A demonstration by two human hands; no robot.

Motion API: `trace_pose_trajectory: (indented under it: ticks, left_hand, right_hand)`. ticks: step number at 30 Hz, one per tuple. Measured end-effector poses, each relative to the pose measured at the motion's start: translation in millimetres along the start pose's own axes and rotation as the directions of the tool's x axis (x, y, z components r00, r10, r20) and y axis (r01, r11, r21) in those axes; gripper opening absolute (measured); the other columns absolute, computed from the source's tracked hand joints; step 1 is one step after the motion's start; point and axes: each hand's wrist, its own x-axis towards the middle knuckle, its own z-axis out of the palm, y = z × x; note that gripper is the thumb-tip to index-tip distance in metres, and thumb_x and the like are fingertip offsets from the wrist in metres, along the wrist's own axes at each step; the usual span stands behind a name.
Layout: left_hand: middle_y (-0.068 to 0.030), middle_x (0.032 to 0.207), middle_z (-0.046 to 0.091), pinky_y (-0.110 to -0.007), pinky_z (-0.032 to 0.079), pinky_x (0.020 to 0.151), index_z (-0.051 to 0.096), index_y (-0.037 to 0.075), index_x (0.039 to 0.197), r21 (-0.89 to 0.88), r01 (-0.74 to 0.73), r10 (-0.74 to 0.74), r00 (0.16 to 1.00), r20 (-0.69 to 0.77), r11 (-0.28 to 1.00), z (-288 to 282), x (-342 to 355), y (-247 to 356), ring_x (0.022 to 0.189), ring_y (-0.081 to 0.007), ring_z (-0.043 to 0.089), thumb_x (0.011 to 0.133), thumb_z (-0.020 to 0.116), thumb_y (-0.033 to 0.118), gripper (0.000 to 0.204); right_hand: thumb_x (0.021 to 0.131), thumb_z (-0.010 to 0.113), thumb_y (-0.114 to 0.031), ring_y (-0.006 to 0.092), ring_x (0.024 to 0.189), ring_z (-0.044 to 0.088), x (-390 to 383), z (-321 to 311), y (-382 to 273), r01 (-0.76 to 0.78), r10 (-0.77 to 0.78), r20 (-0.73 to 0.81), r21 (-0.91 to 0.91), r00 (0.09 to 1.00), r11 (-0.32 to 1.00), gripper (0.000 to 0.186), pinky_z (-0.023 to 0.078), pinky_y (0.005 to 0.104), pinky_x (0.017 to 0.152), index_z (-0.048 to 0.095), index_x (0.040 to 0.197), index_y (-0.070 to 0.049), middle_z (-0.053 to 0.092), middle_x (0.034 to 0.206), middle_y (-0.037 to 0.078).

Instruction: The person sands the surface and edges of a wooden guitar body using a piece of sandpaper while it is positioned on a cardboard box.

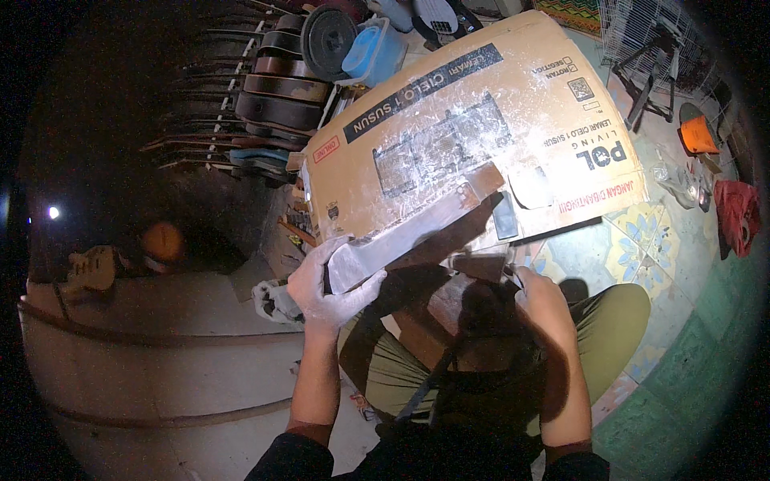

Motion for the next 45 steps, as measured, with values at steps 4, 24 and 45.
trace_pose_trajectory:
  ticks: [4,24,45]
  left_hand:
    - [-0.0168,0.102,0.077,-0.036,0.061,0.084,0.07,-0.003,0.111,-0.036,-0.021,0.021,1.0,-0.013,0.999,-1,1,-1,0.09,-0.0267,0.077,0.062,0.097,0.026,0.063]
    - [-0.0202,0.104,0.075,-0.04,0.057,0.086,0.07,-0.001,0.118,-0.242,-0.058,0.064,0.998,0.016,0.969,-1,-5,-8,0.095,-0.0346,0.075,0.079,0.078,0.027,0.049]
    - [-0.0149,0.097,0.075,-0.038,0.059,0.075,0.072,0.008,0.112,-0.233,-0.019,0.007,0.999,-0.054,0.972,6,-8,-2,0.086,-0.0315,0.075,0.068,0.09,0.026,0.05]
  right_hand:
    - [0.086,0.058,-0.004,0.05,0.102,0.064,1,7,12,0.111,-0.11,-0.103,0.0,0.989,0.994,0.031,0.049,0.0576,0.089,0.064,0.115,0.002,0.068,0.103,0.031]
    - [0.092,0.058,-0.011,0.0406,0.084,0.071,-18,38,-137,0.629,-0.622,-0.121,0.026,0.774,0.777,0.085,0.055,0.0499,0.076,0.021,0.166,-0.029,0.071,0.099,0.023]
    - [0.083,0.061,-0.005,0.0465,0.091,0.068,-10,43,-125,0.682,-0.653,-0.225,0.082,0.723,0.726,0.083,0.056,0.0496,0.083,0.035,0.161,-0.018,0.068,0.098,0.03]
